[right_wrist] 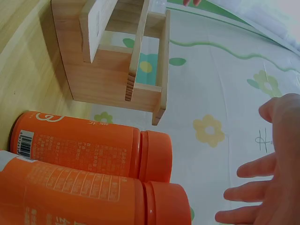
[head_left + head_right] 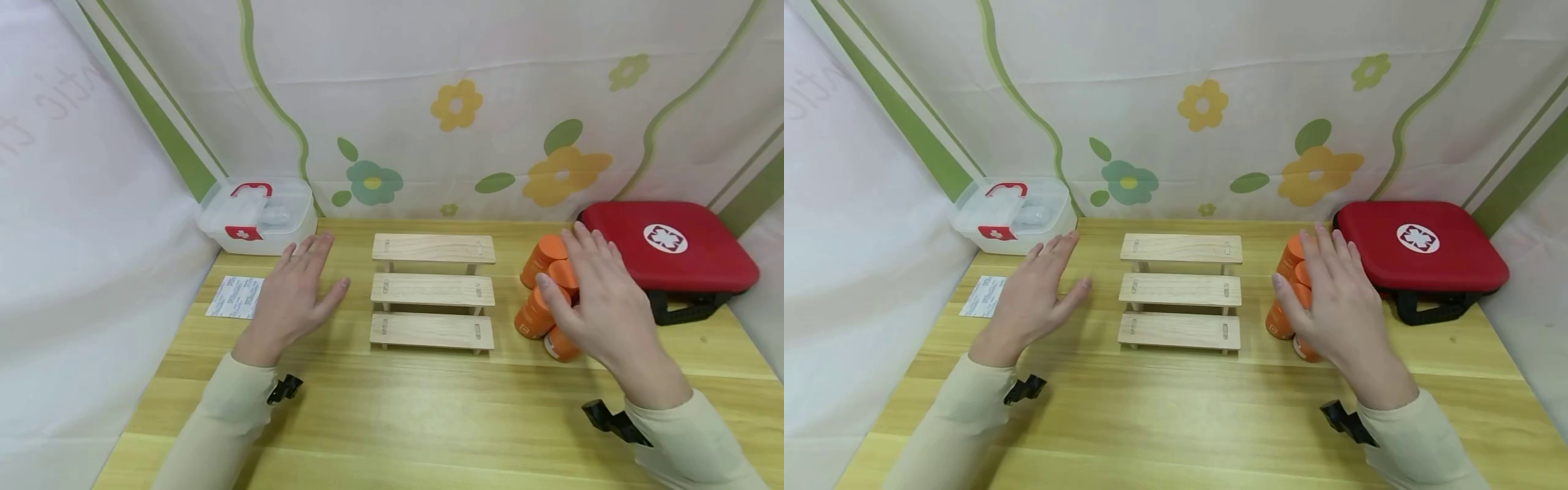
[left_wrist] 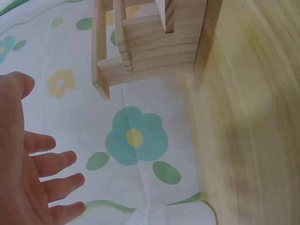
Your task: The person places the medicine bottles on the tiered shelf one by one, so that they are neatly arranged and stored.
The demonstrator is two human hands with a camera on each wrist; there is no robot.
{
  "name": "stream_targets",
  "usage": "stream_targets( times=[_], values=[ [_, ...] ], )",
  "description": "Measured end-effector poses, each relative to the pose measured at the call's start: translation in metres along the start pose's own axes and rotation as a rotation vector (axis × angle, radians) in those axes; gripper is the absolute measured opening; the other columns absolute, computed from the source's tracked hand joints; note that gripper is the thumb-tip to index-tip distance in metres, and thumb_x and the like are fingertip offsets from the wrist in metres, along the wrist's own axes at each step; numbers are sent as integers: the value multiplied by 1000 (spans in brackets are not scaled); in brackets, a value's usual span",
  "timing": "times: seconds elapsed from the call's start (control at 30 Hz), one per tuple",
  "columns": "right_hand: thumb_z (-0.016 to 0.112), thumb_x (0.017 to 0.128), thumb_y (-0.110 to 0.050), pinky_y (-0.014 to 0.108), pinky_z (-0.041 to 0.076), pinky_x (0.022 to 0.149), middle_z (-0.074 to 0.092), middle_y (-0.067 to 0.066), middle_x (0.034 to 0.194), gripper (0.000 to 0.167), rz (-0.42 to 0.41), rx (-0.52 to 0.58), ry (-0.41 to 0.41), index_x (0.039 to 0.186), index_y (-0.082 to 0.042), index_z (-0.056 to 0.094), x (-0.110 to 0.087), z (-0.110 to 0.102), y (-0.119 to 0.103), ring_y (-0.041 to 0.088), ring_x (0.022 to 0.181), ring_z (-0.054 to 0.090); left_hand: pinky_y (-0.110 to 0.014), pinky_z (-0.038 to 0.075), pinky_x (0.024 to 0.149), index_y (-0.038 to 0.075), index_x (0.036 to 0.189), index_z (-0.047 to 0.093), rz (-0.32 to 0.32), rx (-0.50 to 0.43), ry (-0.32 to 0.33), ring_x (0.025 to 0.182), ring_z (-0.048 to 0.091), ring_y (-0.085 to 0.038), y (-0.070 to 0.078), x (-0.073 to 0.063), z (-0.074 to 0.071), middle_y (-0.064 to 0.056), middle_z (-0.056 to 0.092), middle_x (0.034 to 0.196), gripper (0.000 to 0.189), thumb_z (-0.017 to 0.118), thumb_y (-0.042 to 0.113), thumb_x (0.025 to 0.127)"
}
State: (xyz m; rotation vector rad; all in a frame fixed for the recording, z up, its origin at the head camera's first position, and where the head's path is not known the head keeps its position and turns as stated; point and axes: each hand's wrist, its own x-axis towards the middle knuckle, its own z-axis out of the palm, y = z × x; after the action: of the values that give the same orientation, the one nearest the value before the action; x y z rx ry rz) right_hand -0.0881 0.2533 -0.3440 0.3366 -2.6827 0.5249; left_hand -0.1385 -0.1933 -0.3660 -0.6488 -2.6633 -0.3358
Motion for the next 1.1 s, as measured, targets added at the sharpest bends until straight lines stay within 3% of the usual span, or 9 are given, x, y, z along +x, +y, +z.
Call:
stream_targets(
  times=[0.1,0.23,0.33,0.43,0.5,0.63,0.77,0.93,1.1],
  values=[
    [64,102,-41,60,40,127,46,22,168,74,-46,9,115,163,-3,46,-1,1,-1,48,154,44,-62,41,126,-3,159,48,12,-35,36,148,55,-43,-1,0,-1,-22,57,160,75,57,47,103],
    [63,102,-42,60,52,114,57,19,160,67,-98,32,231,158,-7,54,-1,3,0,43,147,56,-61,46,122,-4,157,50,21,-67,71,143,60,-43,-1,-2,-3,-23,59,157,75,58,47,102],
    [59,104,-45,52,57,108,64,18,153,63,-116,50,292,155,-8,59,-1,4,1,42,133,67,-61,53,115,-3,156,52,24,-80,97,136,64,-45,-2,-2,-3,-24,62,154,74,59,46,102],
    [58,106,-46,40,61,83,72,19,141,59,-124,76,343,151,-8,64,-2,4,2,40,104,75,-60,62,100,-2,153,55,26,-101,130,123,72,-45,-3,-3,-3,-23,67,148,70,60,44,102],
    [58,106,-42,27,54,72,76,20,133,55,-126,107,374,146,-6,67,-3,4,2,37,92,73,-59,64,90,-2,151,57,24,-123,147,115,75,-44,-3,-3,-4,-21,70,143,67,60,42,101],
    [61,103,-30,-1,40,83,80,19,121,44,-129,192,425,134,-1,75,-4,4,4,3,98,72,-59,65,84,0,149,58,2,-179,155,109,77,-42,-3,-4,-5,-18,75,135,62,62,38,101],
    [63,102,-22,-3,38,96,80,22,112,36,-140,252,463,121,4,79,-5,4,7,-28,113,54,-59,64,90,3,149,59,-36,-238,144,111,77,-38,-2,-5,-5,-16,78,129,56,63,34,102],
    [65,101,-18,-1,42,99,79,24,107,31,-128,302,448,116,5,79,-9,3,11,-26,111,57,-58,63,95,3,146,61,-72,-320,136,111,77,-35,-2,-7,-3,-15,80,124,51,64,28,102],
    [69,99,-13,1,44,100,80,-2,117,28,-102,346,406,120,3,79,-17,1,17,-19,110,61,-58,61,101,-1,141,63,-56,-393,137,110,77,-34,-4,-9,1,-16,80,121,47,67,24,102]
  ],
)
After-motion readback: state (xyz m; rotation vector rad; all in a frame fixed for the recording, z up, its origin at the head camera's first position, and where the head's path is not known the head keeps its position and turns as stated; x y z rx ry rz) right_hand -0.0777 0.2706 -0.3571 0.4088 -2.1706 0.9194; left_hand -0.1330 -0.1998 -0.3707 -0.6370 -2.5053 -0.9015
